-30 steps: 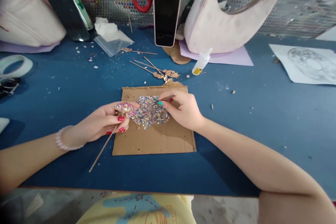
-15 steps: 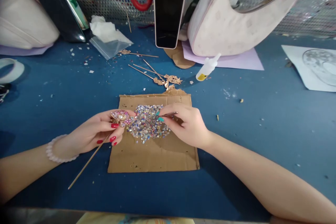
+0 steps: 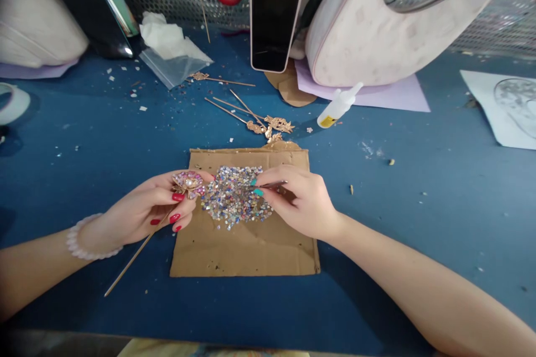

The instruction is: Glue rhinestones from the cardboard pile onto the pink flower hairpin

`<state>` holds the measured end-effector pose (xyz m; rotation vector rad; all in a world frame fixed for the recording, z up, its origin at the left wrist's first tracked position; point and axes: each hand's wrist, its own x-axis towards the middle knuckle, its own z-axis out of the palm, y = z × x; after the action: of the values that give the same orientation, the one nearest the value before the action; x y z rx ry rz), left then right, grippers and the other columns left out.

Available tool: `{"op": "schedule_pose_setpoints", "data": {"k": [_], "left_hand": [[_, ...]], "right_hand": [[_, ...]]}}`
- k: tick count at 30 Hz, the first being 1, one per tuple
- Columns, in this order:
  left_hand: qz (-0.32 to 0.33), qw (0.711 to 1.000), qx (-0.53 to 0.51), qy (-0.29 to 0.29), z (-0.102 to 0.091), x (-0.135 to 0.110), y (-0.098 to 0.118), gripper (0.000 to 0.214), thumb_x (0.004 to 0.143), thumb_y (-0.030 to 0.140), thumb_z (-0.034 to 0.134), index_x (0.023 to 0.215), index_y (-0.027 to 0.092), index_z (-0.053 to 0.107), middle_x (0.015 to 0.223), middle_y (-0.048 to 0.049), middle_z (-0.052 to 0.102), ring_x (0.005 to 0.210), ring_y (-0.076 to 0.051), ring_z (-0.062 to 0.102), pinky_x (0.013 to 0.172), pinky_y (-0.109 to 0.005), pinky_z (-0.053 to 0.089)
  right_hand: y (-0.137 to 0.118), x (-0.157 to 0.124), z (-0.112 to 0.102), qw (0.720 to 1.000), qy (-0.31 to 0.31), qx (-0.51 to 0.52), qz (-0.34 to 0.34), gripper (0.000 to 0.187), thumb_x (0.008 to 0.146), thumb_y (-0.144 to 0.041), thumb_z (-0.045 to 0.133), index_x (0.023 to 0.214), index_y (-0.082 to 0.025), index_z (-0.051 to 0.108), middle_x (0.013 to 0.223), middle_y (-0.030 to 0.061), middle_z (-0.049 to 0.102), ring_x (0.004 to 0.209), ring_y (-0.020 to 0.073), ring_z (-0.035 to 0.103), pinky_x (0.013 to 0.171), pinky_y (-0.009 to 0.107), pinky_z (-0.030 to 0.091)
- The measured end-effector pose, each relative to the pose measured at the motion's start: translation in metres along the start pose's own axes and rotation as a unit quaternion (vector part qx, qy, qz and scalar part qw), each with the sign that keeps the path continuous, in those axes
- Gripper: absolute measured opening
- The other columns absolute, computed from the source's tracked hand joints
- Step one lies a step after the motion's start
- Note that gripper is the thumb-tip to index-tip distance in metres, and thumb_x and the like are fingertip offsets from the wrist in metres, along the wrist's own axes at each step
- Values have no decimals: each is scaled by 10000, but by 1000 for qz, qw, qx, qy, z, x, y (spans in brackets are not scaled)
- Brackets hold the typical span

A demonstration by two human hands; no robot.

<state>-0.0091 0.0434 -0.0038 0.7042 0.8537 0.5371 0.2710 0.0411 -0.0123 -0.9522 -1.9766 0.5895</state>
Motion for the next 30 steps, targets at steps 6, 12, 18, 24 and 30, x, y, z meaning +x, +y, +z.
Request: {"op": "schedule_pose_setpoints", "data": {"k": [6, 12, 18, 24, 30], "left_hand": [[-1, 1000, 13, -5, -2, -1, 0, 513, 729, 176, 593, 1241, 149, 619, 513, 66, 572, 465, -108, 519, 486, -244, 290], [-2, 1000, 23, -3, 1, -1, 2, 544, 702, 191, 591, 1243, 140, 598, 510, 74, 565, 459, -110, 512, 485, -247, 297], [-20, 999, 27, 8, 4, -1, 3, 588, 668, 197, 594, 1252, 134, 579, 485, 94, 543, 416, -96, 468, 486, -244, 346], [-21, 1000, 23, 6, 5, 2, 3, 587, 658, 194, 597, 1243, 145, 574, 501, 85, 559, 433, -112, 497, 484, -252, 350], [-11, 999, 36, 7, 4, 1, 3, 556, 667, 204, 583, 1221, 149, 581, 504, 78, 551, 430, -115, 504, 464, -264, 233]], "right_hand": [[0, 0, -1, 1000, -8, -5, 7, 156, 887, -121, 636, 903, -234, 742, 879, 25, 807, 805, 165, 784, 662, 238, 643], [0, 0, 0, 1000, -9, -10, 3, 170, 881, -111, 641, 911, -240, 747, 885, 15, 806, 804, 156, 779, 673, 229, 638], [-1, 1, 0, 1000, -7, -2, -5, 135, 891, -117, 647, 895, -217, 737, 872, 29, 803, 796, 150, 779, 658, 216, 632], [-1, 1, 1, 1000, -1, -1, -10, 141, 888, -115, 647, 899, -222, 739, 874, 31, 805, 792, 156, 782, 661, 227, 641], [-1, 1, 0, 1000, -6, -6, -7, 150, 891, -118, 640, 908, -227, 742, 879, 32, 805, 796, 159, 782, 661, 233, 640]]}}
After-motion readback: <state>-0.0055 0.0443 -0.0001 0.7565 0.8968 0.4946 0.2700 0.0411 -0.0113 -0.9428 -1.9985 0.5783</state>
